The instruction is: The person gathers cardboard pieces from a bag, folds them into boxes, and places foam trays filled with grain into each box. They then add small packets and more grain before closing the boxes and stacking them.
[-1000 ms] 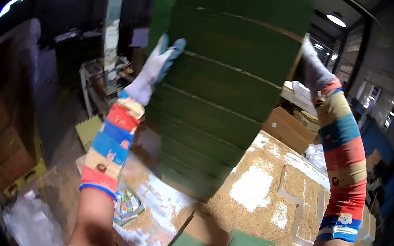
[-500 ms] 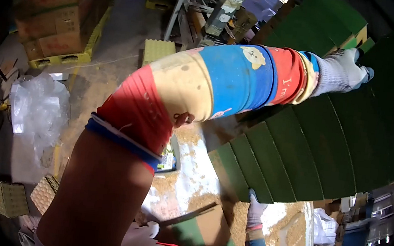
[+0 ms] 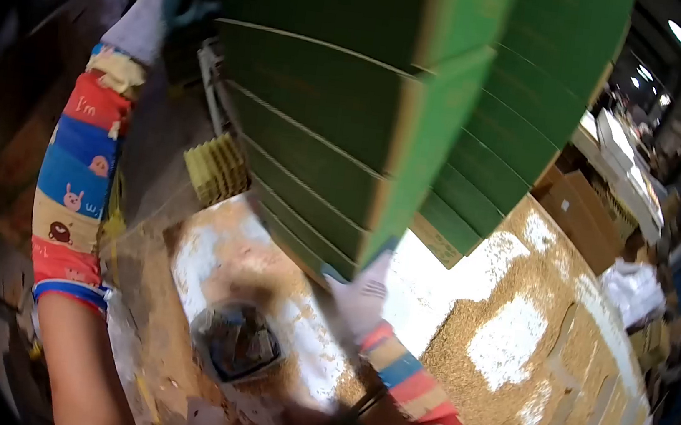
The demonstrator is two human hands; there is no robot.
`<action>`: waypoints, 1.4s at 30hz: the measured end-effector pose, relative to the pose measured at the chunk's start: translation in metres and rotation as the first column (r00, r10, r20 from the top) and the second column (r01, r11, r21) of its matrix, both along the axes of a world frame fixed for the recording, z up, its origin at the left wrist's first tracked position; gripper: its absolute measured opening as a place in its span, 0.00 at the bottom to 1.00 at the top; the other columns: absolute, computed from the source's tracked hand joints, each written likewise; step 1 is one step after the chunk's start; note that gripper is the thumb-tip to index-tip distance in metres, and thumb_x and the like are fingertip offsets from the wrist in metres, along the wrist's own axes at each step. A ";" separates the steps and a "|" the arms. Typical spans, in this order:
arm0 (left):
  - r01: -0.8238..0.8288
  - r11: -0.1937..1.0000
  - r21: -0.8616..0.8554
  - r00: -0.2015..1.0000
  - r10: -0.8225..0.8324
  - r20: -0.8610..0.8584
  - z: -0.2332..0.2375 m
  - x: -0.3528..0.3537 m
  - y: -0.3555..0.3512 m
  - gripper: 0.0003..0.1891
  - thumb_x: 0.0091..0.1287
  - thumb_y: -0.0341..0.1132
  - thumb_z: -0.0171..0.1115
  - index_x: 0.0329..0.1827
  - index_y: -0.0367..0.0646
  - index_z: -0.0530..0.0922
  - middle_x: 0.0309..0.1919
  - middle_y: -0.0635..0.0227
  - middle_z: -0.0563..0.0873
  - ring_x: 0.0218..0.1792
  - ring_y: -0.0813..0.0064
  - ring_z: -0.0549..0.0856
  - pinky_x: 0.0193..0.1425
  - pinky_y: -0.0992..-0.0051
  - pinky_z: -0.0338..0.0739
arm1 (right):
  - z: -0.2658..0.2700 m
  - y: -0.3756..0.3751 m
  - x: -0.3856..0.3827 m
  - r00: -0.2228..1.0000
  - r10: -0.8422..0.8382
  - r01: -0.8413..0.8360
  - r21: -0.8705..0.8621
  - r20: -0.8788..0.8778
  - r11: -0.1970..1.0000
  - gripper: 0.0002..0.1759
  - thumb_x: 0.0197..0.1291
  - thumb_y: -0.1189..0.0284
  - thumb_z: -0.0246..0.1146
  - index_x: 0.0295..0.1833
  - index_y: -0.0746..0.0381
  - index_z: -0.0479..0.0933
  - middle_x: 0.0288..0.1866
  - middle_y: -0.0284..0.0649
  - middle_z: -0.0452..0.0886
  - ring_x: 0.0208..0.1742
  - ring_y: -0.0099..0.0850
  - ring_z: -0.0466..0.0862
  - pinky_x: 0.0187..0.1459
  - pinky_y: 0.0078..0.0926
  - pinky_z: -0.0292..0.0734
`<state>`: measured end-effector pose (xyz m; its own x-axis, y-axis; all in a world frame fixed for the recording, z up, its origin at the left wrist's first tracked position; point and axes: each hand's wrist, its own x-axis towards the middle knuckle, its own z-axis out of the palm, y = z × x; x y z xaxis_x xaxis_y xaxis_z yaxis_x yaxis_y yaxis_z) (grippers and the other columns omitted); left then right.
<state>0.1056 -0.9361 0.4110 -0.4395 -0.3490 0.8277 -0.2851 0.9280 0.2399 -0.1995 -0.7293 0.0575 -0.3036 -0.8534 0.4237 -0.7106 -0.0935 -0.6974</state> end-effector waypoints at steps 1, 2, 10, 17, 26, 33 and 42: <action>0.037 0.967 0.252 0.970 0.025 -0.242 0.000 -0.015 -0.002 0.32 0.65 0.34 0.54 0.74 0.44 0.60 0.72 0.68 0.66 0.71 0.70 0.66 0.69 0.72 0.66 | -0.018 -0.021 0.015 0.992 -0.079 0.086 0.076 -0.094 0.993 0.64 0.45 0.49 0.73 0.70 0.83 0.45 0.69 0.75 0.53 0.71 0.64 0.58 0.71 0.43 0.58; 0.140 0.880 0.454 0.864 0.115 -0.490 -0.002 -0.035 -0.005 0.32 0.67 0.41 0.51 0.74 0.43 0.60 0.73 0.68 0.65 0.72 0.71 0.64 0.70 0.72 0.64 | -0.014 -0.036 0.027 0.997 -0.073 0.073 0.116 -0.006 0.991 0.64 0.45 0.48 0.73 0.71 0.82 0.45 0.69 0.76 0.52 0.71 0.66 0.58 0.72 0.45 0.57; 0.031 0.920 0.390 0.753 0.236 -0.615 -0.013 -0.029 -0.142 0.36 0.74 0.59 0.41 0.76 0.42 0.58 0.75 0.68 0.60 0.74 0.73 0.60 0.74 0.75 0.56 | 0.000 -0.135 0.082 0.991 -0.130 0.113 0.322 0.033 0.940 0.61 0.48 0.52 0.73 0.74 0.73 0.44 0.73 0.69 0.51 0.73 0.62 0.57 0.71 0.47 0.57; -0.035 0.970 0.241 0.929 0.120 -0.350 -0.041 0.066 -0.247 0.31 0.78 0.50 0.36 0.77 0.39 0.51 0.76 0.63 0.56 0.75 0.70 0.57 0.78 0.73 0.49 | 0.001 -0.127 0.062 0.998 -0.002 -0.029 0.446 0.070 0.895 0.59 0.51 0.50 0.69 0.76 0.69 0.42 0.73 0.67 0.52 0.73 0.58 0.59 0.71 0.44 0.59; 0.169 0.924 0.344 0.958 -0.236 0.163 -0.196 -0.141 0.225 0.32 0.61 0.34 0.64 0.70 0.38 0.67 0.67 0.57 0.71 0.67 0.61 0.71 0.71 0.64 0.64 | 0.023 0.349 -0.068 0.976 -0.094 0.140 0.240 -0.196 0.961 0.42 0.52 0.50 0.69 0.68 0.60 0.66 0.64 0.56 0.69 0.66 0.52 0.68 0.68 0.46 0.61; 0.462 0.777 0.429 0.064 -0.511 0.857 -0.363 -0.227 0.518 0.50 0.54 0.58 0.66 0.76 0.45 0.54 0.71 0.40 0.58 0.72 0.41 0.57 0.73 0.44 0.48 | -0.054 0.515 -0.083 0.848 -0.062 0.399 0.558 -0.526 0.728 0.50 0.53 0.33 0.52 0.76 0.49 0.55 0.78 0.48 0.54 0.77 0.48 0.54 0.74 0.55 0.37; 0.499 0.793 0.349 0.143 -0.472 0.870 -0.342 -0.196 0.558 0.40 0.56 0.51 0.65 0.73 0.51 0.63 0.66 0.47 0.68 0.66 0.49 0.68 0.70 0.55 0.60 | 0.008 0.570 -0.030 0.719 0.200 0.292 0.551 -0.666 0.782 0.41 0.56 0.46 0.60 0.71 0.57 0.62 0.65 0.53 0.68 0.69 0.46 0.67 0.66 0.52 0.58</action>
